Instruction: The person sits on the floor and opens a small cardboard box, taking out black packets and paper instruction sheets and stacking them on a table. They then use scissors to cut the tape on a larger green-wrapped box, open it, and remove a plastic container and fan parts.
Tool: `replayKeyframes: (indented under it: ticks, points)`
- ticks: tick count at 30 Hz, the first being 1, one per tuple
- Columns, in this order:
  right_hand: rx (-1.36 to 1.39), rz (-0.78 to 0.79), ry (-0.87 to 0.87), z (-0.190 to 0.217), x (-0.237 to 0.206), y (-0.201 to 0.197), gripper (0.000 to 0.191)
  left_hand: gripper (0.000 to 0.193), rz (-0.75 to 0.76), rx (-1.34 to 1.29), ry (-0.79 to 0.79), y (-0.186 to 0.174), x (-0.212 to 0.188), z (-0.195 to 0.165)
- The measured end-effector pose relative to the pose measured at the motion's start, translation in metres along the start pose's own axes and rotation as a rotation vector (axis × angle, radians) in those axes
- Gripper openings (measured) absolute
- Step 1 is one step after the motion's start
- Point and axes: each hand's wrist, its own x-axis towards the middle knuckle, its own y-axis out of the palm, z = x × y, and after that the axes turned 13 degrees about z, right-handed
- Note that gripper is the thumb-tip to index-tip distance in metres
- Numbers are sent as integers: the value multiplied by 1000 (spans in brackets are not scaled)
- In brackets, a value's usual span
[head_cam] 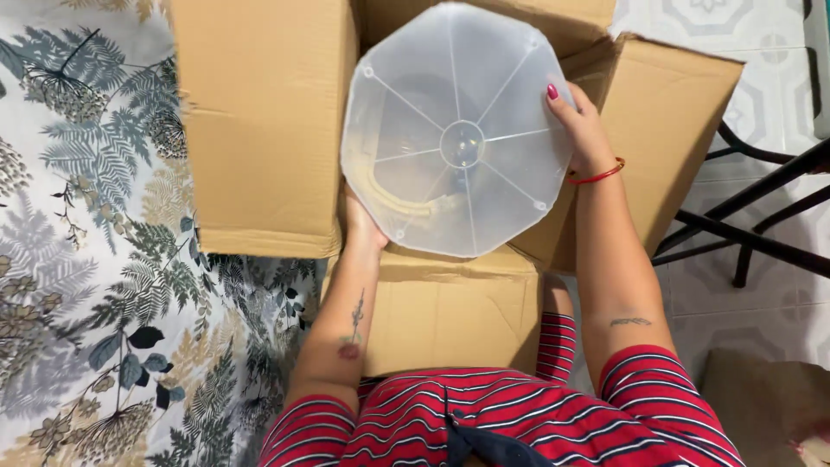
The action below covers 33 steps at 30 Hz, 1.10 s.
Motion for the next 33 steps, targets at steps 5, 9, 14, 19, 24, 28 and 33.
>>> replayKeyframes:
  ticks: [5, 9, 14, 19, 24, 28, 33]
  points:
    - [65, 18, 32, -85, 4, -16, 59, 63, -108, 16, -111, -55, 29, 54]
    - [-94, -135, 85, -118, 5, -28, 60, 63, -225, 357, -116, -72, 35, 84]
    - [-285, -280, 139, -132, 2, -42, 56, 50, -203, 1694, -53, -60, -24, 49]
    - [-556, -390, -94, -142, -12, -37, 40, 68, -426, 2090, 326, -39, -56, -2]
    - [-1049, -492, -414, -142, -22, -14, 37, 88, -442, 2071, 5, -44, -9, -13]
    - [-1042, -418, -295, -132, -7, 16, 39, 31, -417, 1949, -294, -83, 41, -25]
    - [-910, -482, -218, -126, -1, 27, 43, 13, -230, 2150, 199, -80, 70, -45]
